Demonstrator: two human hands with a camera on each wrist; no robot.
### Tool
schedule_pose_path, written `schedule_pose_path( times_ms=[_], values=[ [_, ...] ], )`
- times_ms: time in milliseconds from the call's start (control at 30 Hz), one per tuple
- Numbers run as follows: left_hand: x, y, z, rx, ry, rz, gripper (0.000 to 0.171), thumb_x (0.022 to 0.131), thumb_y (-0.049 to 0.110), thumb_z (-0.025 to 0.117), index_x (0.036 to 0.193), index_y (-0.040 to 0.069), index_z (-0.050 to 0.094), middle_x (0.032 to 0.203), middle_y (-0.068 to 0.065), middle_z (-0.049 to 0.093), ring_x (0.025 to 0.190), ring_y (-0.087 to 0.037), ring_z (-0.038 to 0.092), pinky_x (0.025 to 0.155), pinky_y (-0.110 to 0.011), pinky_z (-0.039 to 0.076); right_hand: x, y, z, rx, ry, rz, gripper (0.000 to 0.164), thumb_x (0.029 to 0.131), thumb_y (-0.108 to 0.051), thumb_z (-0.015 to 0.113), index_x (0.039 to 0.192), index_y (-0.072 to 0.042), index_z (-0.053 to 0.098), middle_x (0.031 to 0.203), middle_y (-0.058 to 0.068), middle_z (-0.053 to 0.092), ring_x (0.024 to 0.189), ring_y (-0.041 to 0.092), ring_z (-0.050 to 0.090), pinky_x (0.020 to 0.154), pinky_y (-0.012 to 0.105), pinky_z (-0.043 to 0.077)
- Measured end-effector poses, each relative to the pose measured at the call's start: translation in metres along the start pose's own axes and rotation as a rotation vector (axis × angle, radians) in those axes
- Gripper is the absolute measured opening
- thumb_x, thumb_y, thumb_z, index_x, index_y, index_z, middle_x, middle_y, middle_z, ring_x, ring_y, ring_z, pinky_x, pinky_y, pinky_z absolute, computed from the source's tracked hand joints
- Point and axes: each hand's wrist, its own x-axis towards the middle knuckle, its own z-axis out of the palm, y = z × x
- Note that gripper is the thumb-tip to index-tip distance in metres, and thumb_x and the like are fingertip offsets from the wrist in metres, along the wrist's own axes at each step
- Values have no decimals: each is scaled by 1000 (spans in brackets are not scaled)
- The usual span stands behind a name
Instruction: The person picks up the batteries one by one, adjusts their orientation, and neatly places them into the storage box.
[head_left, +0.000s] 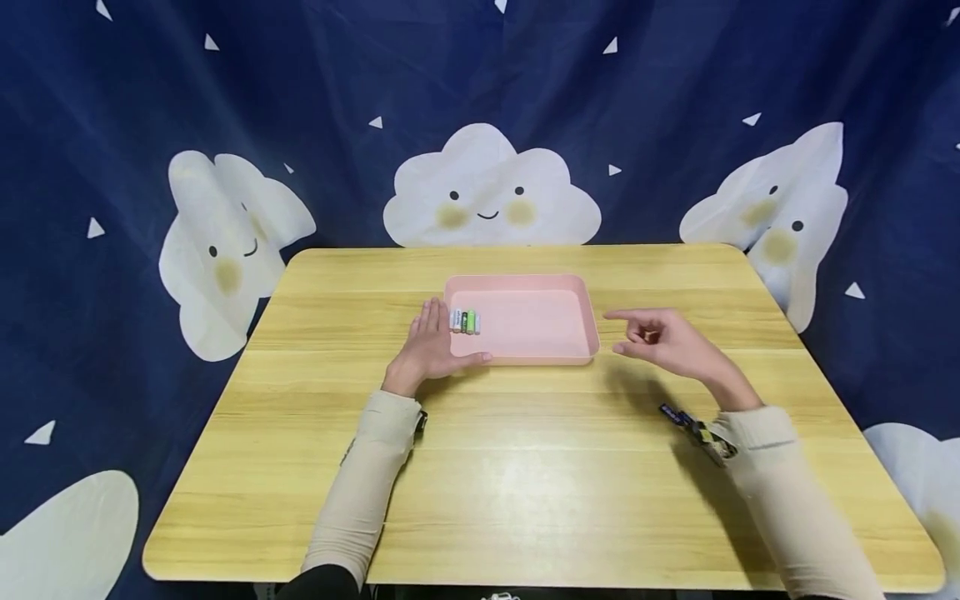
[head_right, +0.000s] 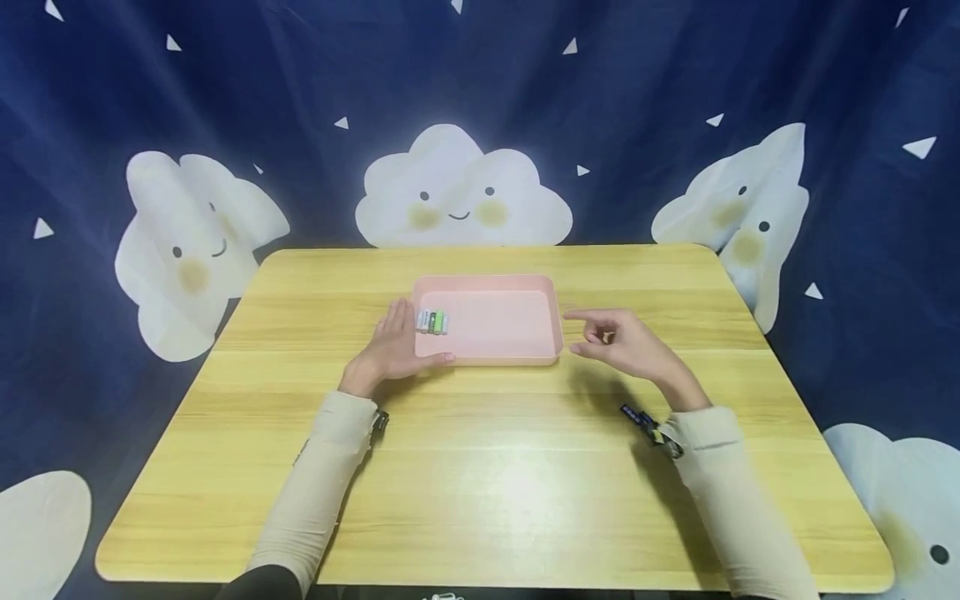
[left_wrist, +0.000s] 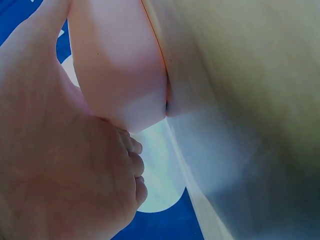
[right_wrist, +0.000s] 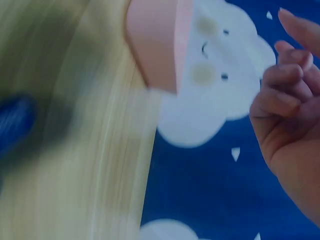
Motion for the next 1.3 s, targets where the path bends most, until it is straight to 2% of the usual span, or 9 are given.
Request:
schedule_pose_path(
  times_ms=[100, 233, 433, 533, 667, 767, 867, 1167, 1300],
  values=[
    [-1, 2, -2, -5, 6, 11, 141, 78, 90, 55, 163, -1, -10, 173, -22, -15, 162, -34, -16, 133, -52, -1, -23, 6, -13, -53, -2, -12, 44, 91, -1, 76, 135, -1, 66, 74, -1, 50, 58, 4, 40, 51, 25, 37],
    [3, -1, -3, 16, 4, 6, 143, 76, 93, 52, 163, 1, -15, 173, -20, -18, 162, -32, -19, 133, -52, -1, -45, 15, -25, -112, -25, -71, 48, 87, 4, 78, 134, -3, 67, 77, 2, 49, 64, 10, 43, 53, 26, 38],
    [5, -2, -6, 23, 20, 0, 147, 73, 96, 52, 163, 2, -14, 174, -19, -16, 162, -32, -18, 134, -53, 0, -67, 27, -32, -154, -148, -123, 58, 84, 1, 82, 138, -10, 65, 83, 4, 48, 75, 15, 46, 57, 23, 39],
    [9, -4, -4, 36, 15, -4, 147, 72, 98, 51, 163, 3, -15, 174, -19, -16, 162, -31, -17, 134, -52, 2, -76, 33, -32, -118, -224, -100, 59, 83, -1, 83, 139, -8, 65, 83, 3, 45, 76, 16, 44, 56, 24, 38],
    [13, -6, -1, 48, 3, -8, 146, 72, 97, 51, 163, 4, -17, 174, -18, -18, 162, -31, -18, 134, -51, 3, -87, 41, -29, -50, -317, -2, 58, 85, -5, 83, 139, -3, 63, 87, 5, 45, 76, 21, 40, 57, 26, 37],
    [14, -6, 0, 38, 4, -11, 146, 73, 96, 52, 163, 4, -17, 174, -17, -18, 162, -30, -18, 134, -52, 4, -92, 45, -28, 1, -364, 59, 58, 85, -6, 82, 140, 0, 62, 91, 9, 48, 76, 25, 39, 59, 27, 38],
    [13, -6, 1, 37, 4, -14, 146, 73, 96, 52, 163, 4, -17, 174, -17, -18, 162, -30, -18, 134, -51, 3, -94, 48, -27, 30, -386, 73, 58, 85, -4, 81, 139, 2, 61, 92, 12, 48, 76, 26, 39, 60, 27, 38],
    [4, -1, 0, 11, 3, -11, 144, 75, 93, 54, 163, 2, -16, 173, -20, -16, 162, -33, -17, 133, -53, 0, -92, 58, -24, 0, -409, 20, 57, 83, -1, 82, 136, 5, 64, 88, 8, 49, 74, 24, 38, 59, 26, 36],
    [6, -2, 3, 19, -4, -16, 142, 77, 92, 54, 163, 2, -16, 173, -20, -17, 162, -32, -18, 134, -52, 0, -92, 63, -23, 6, -412, 16, 55, 83, -3, 82, 134, 6, 65, 89, 6, 52, 75, 23, 39, 60, 25, 36]
  ],
)
